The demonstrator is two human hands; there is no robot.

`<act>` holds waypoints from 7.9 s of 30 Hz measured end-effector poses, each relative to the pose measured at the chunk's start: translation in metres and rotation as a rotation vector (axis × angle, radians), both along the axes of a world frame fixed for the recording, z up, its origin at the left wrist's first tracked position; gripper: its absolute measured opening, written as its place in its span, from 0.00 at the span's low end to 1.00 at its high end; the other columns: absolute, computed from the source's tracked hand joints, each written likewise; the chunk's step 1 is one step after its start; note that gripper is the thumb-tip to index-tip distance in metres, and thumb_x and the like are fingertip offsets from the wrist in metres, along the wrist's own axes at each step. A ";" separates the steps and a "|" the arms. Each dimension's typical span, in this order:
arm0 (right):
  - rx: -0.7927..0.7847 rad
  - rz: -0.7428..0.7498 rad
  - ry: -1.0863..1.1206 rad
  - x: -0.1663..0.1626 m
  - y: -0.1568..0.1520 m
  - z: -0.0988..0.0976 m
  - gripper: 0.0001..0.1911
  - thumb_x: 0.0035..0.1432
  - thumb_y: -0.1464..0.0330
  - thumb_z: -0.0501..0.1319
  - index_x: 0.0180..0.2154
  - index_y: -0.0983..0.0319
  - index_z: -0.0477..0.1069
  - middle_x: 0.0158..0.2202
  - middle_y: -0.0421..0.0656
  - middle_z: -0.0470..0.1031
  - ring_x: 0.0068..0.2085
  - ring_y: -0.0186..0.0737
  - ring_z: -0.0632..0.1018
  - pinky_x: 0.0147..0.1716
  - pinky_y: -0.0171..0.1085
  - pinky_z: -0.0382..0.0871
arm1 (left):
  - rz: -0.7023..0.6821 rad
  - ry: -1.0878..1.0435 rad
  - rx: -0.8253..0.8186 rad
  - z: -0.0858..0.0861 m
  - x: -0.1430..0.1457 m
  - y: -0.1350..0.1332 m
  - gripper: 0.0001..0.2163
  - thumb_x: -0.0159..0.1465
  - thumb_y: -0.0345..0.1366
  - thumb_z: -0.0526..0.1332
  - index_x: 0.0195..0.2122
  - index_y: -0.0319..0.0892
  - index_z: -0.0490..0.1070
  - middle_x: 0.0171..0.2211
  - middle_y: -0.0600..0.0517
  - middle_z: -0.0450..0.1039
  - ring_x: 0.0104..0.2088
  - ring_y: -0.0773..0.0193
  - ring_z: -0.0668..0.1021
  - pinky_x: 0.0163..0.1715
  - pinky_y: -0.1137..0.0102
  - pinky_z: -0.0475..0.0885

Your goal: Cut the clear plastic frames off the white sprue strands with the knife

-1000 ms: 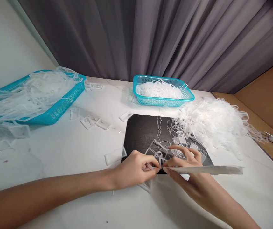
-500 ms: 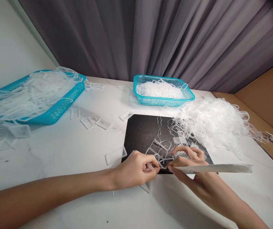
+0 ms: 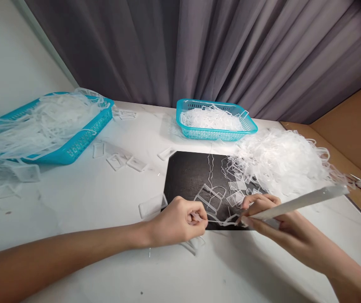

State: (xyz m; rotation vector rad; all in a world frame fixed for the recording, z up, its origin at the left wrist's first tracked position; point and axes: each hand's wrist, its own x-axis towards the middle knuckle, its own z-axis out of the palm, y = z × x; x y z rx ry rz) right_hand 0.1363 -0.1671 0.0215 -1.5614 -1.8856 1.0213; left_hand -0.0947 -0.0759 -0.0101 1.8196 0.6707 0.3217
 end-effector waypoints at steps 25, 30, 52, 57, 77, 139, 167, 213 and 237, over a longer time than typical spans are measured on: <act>-0.537 -0.190 0.797 -0.013 0.013 0.002 0.10 0.53 0.65 0.63 0.27 0.60 0.63 0.27 0.40 0.74 0.33 0.39 0.76 0.39 0.42 0.65 | -0.182 0.075 -0.346 0.027 -0.004 0.012 0.16 0.58 0.45 0.60 0.43 0.42 0.63 0.17 0.63 0.57 0.18 0.73 0.58 0.19 0.76 0.52; -0.548 -0.126 0.733 -0.020 0.028 0.006 0.11 0.55 0.63 0.61 0.28 0.61 0.62 0.27 0.38 0.71 0.28 0.36 0.75 0.36 0.39 0.65 | -0.197 0.076 -0.206 0.017 -0.002 0.006 0.15 0.58 0.46 0.60 0.41 0.42 0.68 0.14 0.64 0.52 0.17 0.74 0.55 0.18 0.75 0.51; -0.296 -0.453 0.483 -0.045 0.007 0.002 0.15 0.52 0.55 0.61 0.27 0.59 0.70 0.34 0.43 0.73 0.39 0.43 0.73 0.39 0.41 0.66 | -0.133 0.019 -0.123 0.013 -0.001 0.004 0.12 0.62 0.40 0.56 0.33 0.37 0.73 0.16 0.61 0.51 0.17 0.75 0.53 0.15 0.76 0.47; -0.291 -0.524 0.540 -0.058 0.008 -0.005 0.15 0.53 0.54 0.61 0.27 0.59 0.67 0.31 0.41 0.71 0.39 0.42 0.71 0.41 0.41 0.64 | -0.140 0.007 -0.071 0.010 -0.001 0.004 0.12 0.62 0.39 0.56 0.32 0.37 0.73 0.17 0.60 0.54 0.18 0.75 0.55 0.16 0.75 0.49; -0.079 -0.644 0.523 -0.077 0.002 -0.003 0.12 0.56 0.60 0.60 0.25 0.60 0.71 0.31 0.41 0.71 0.40 0.42 0.74 0.40 0.37 0.70 | -0.033 -0.010 -0.294 0.015 0.000 0.002 0.13 0.64 0.40 0.54 0.35 0.36 0.73 0.17 0.60 0.49 0.18 0.74 0.52 0.16 0.74 0.46; -0.052 -0.697 0.844 -0.021 0.021 -0.006 0.06 0.51 0.65 0.66 0.30 0.61 0.75 0.39 0.45 0.77 0.47 0.44 0.75 0.43 0.38 0.72 | 0.110 -0.057 -0.367 0.011 -0.001 0.003 0.10 0.64 0.40 0.53 0.39 0.40 0.70 0.15 0.61 0.56 0.18 0.72 0.59 0.19 0.75 0.54; -0.221 -0.300 0.528 -0.058 0.015 0.016 0.11 0.52 0.60 0.63 0.25 0.59 0.75 0.37 0.44 0.76 0.41 0.43 0.76 0.35 0.37 0.73 | 0.181 -0.360 -0.648 0.008 0.002 0.013 0.15 0.65 0.43 0.55 0.51 0.47 0.66 0.50 0.48 0.71 0.40 0.64 0.72 0.35 0.70 0.62; -0.264 -0.172 0.774 -0.059 0.040 -0.015 0.06 0.58 0.65 0.61 0.30 0.60 0.70 0.30 0.39 0.76 0.35 0.33 0.77 0.39 0.34 0.69 | 0.128 -0.435 -0.741 0.005 -0.001 0.017 0.26 0.62 0.29 0.60 0.60 0.49 0.53 0.52 0.45 0.68 0.29 0.73 0.71 0.23 0.76 0.59; -0.181 -0.243 0.640 -0.055 0.038 -0.015 0.07 0.57 0.64 0.62 0.29 0.60 0.72 0.29 0.40 0.74 0.34 0.35 0.76 0.35 0.33 0.68 | 0.329 -0.258 -0.446 0.009 0.000 0.022 0.12 0.63 0.41 0.57 0.44 0.42 0.63 0.25 0.53 0.71 0.22 0.70 0.70 0.19 0.75 0.62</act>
